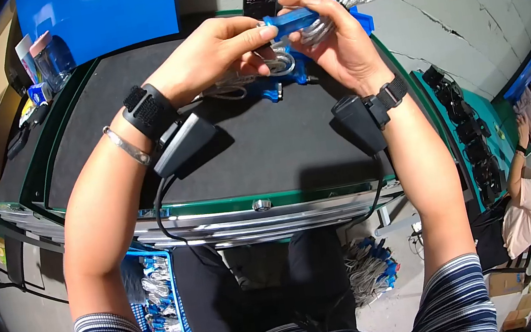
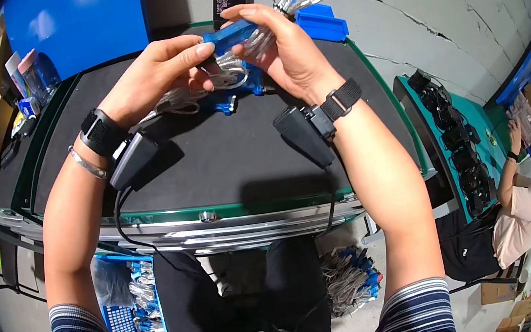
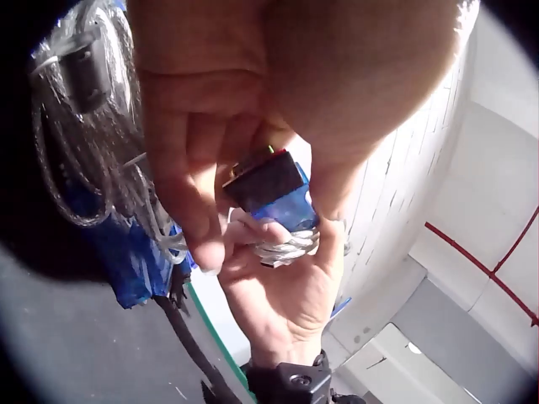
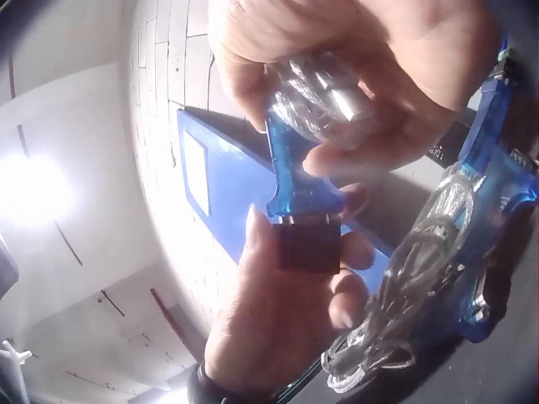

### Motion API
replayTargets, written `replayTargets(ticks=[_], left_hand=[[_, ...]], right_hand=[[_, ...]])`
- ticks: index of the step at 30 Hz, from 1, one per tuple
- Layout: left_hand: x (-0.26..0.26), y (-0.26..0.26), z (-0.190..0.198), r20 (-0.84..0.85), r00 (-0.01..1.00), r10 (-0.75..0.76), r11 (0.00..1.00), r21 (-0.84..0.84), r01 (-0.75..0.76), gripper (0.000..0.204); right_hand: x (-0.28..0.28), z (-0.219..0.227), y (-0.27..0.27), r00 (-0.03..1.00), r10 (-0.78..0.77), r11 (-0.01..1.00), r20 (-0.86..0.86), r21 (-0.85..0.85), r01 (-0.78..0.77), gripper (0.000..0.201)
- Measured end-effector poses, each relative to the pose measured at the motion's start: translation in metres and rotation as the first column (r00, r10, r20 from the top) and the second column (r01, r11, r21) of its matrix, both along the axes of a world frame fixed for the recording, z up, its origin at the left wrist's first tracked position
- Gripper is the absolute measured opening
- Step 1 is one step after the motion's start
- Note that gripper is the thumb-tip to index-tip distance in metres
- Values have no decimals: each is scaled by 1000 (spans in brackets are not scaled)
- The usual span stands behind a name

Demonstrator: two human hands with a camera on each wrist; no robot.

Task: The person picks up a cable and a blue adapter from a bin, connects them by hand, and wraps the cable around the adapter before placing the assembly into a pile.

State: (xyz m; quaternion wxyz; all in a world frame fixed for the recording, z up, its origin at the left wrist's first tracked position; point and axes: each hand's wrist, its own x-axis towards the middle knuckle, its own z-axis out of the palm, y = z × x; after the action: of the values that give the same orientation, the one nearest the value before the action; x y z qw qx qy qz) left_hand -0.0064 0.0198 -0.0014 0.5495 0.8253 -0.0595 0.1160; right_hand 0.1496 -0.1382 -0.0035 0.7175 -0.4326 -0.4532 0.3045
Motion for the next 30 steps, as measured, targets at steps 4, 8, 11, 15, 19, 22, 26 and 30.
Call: replayTargets(ticks=[4,8,11,15,19,22,26,30], left_hand=[[8,7,-7,280,948,154,983,57,-177,47],[11,10,-6,343,915,212,962,93,-258,49],[11,6,-7,405,875,267,925,147,-350,48],[8,4,-5,419,868,266,905,202,-375,48],[6,1,-3,461,834,304,842,281,-461,48],[3,-3,1,501,809,309,791,336,-511,46],[1,-3,1,298,955,-5,998,57,-13,34],[1,-5,3,345,938,15,991,123,-61,31]], right_hand=[[-9,-1,3,988,-151,984,35,-95,154,56],[-14,-1,4,985,-170,973,-5,-157,167,57],[-13,-2,4,982,-191,970,-2,-155,188,56],[-16,-2,6,978,-199,977,59,-67,203,57],[-19,-1,5,971,-218,974,95,-36,222,67],[-21,2,2,975,-214,977,53,0,214,78],[-14,5,1,990,-111,993,-82,27,113,79],[-15,5,0,989,-97,995,-111,-33,94,76]])
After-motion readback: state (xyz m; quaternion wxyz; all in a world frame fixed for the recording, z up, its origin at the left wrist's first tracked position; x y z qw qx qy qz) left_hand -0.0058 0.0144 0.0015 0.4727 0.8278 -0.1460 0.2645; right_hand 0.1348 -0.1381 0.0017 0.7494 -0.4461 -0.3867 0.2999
